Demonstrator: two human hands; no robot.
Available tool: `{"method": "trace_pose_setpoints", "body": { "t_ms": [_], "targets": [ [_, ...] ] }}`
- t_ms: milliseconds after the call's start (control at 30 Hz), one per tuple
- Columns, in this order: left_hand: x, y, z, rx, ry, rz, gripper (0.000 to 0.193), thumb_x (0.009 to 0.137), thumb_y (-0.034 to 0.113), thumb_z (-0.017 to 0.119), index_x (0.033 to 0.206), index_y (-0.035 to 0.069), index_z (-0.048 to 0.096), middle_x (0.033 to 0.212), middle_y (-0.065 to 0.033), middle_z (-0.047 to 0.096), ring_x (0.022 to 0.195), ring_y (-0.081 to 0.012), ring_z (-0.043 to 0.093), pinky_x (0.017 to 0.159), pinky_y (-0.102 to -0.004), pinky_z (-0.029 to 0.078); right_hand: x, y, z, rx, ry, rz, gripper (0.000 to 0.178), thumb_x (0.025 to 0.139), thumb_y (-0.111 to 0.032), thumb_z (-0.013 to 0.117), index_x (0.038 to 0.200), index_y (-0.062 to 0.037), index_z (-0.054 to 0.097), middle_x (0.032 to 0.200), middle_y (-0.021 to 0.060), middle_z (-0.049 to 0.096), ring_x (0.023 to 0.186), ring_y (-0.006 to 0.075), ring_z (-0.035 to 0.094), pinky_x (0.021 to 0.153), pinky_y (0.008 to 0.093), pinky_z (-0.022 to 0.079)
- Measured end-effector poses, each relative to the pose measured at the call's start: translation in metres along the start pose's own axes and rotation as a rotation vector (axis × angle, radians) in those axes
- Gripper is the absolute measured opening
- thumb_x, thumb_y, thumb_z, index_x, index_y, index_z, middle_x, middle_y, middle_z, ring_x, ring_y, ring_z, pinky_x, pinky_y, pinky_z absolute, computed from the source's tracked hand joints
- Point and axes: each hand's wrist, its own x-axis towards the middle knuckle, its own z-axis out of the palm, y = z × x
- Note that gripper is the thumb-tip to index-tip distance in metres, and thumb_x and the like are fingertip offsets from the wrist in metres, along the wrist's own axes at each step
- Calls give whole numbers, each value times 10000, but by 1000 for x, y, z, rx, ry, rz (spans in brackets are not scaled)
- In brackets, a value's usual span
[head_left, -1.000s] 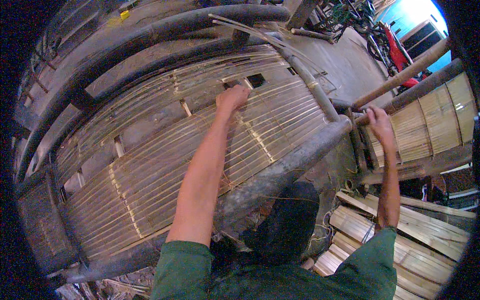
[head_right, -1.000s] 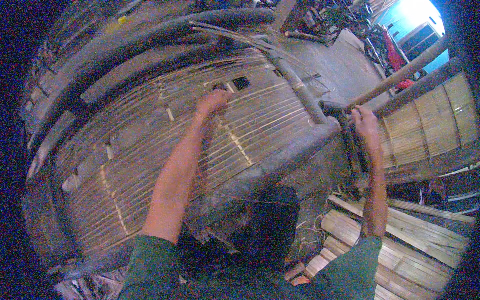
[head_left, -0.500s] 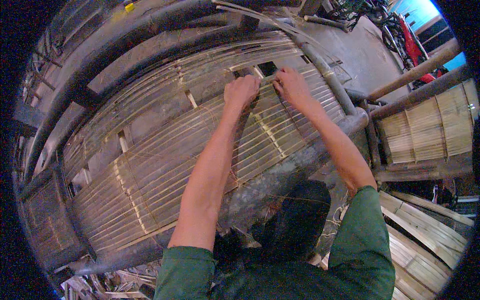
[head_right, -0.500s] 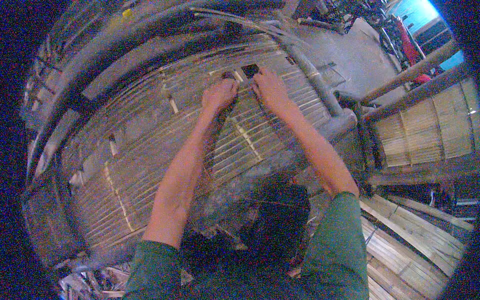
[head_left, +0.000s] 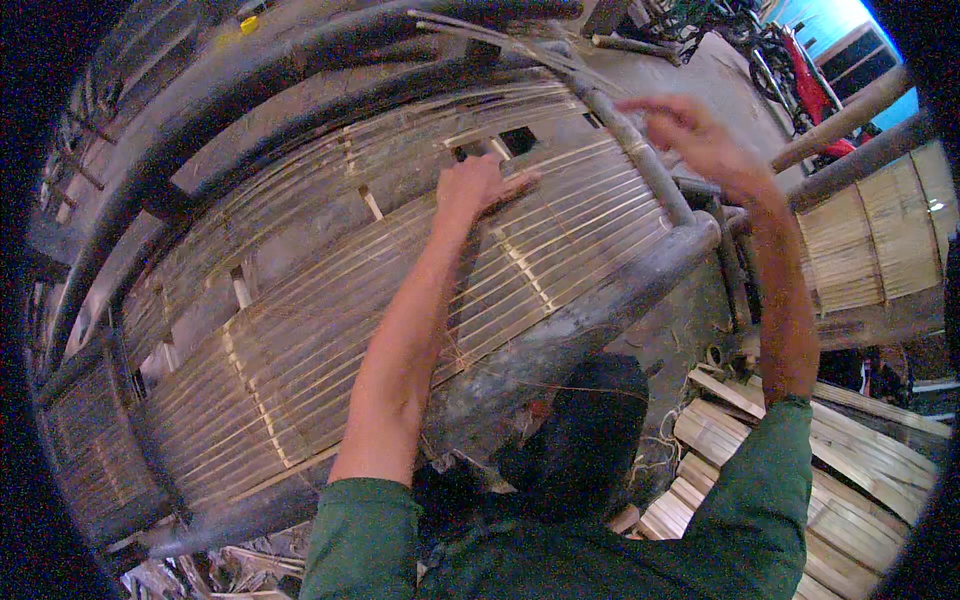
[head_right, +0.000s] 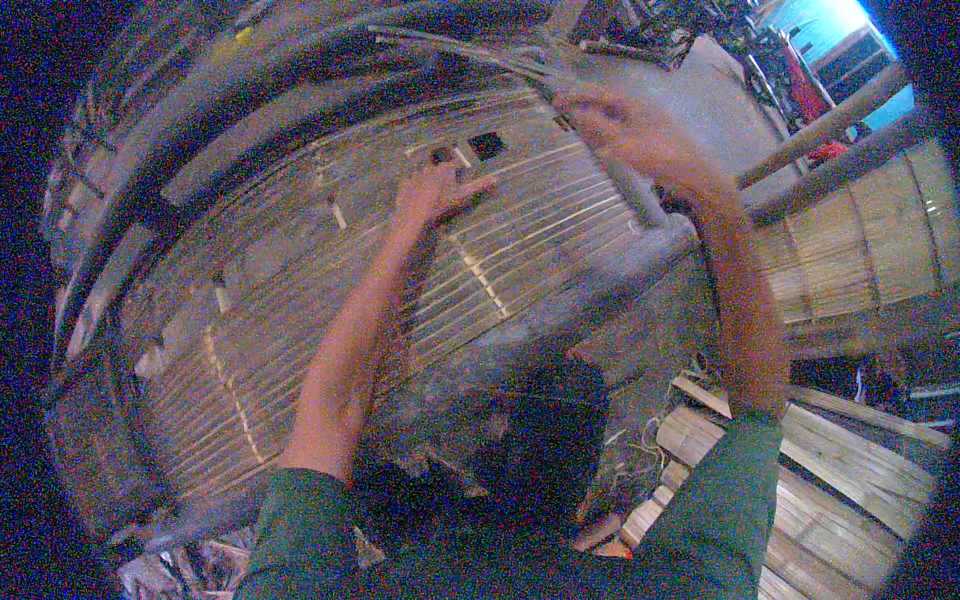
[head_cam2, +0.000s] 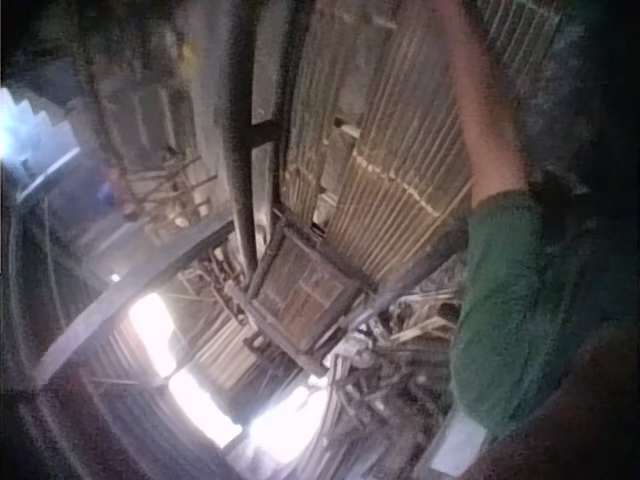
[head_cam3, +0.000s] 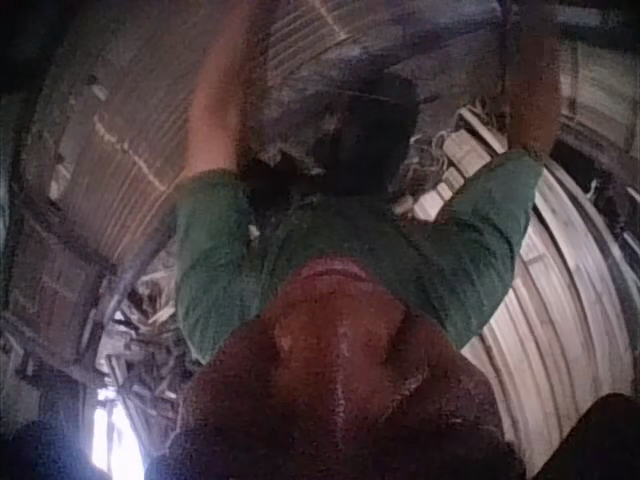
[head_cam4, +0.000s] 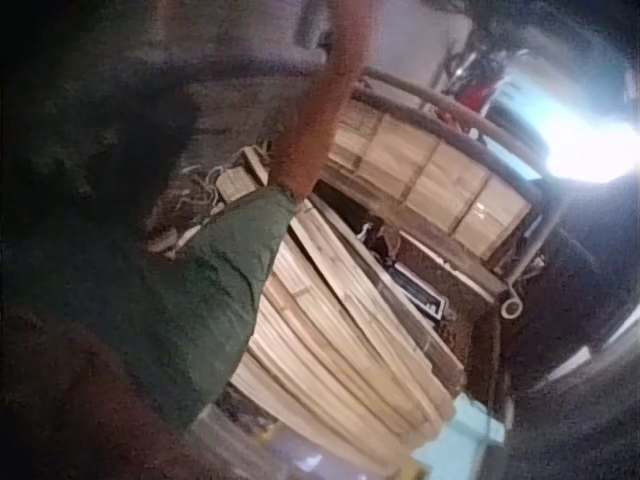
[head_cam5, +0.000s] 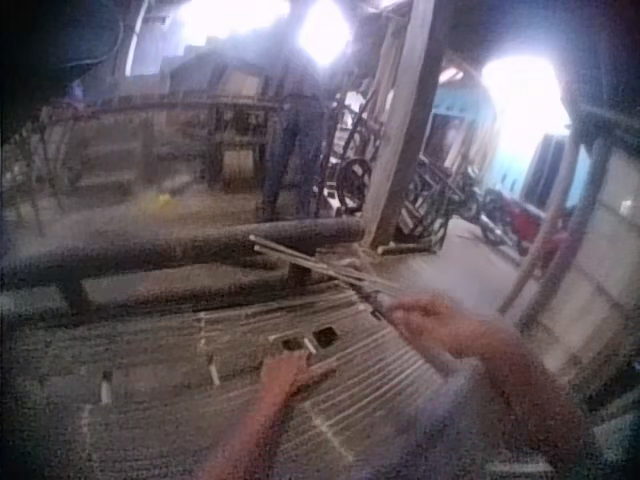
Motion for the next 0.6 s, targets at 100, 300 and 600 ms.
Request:
{"method": "trace_pose_setpoints", "body": {
  "t_ms": [100, 300, 600],
  "targets": [
    [4, -3, 2, -78, 39, -170, 561, 865, 518, 380, 968, 44, 663, 983, -192, 653, 925, -338, 633, 788, -457, 495, 21, -31, -23, -49, 291, -80, 245, 921, -199, 477, 1112, -92, 588, 799, 54, 602, 673, 122, 532, 641, 265, 464],
    [32, 1, 26, -183, 91, -149, 386, 836, 305, 430, 917, 22, 680, 960, -214, 652, 898, -358, 642, 745, -455, 506, 102, 131, 110, -607, 288, -54, 264, 823, -255, 568, 1003, -61, 572, 879, 201, 616, 818, 427, 576, 712, 513, 458],
    [22, -3, 17, -131, 81, -184, 335, 818, 260, 460, 905, 27, 684, 937, -203, 659, 891, -348, 646, 755, -441, 506, 128, 68, 171, 240, -322, 536, 392, 865, -478, 540, 842, -87, 564, 559, 31, 512, 421, 149, 466, 392, 308, 407]
  ]
}}
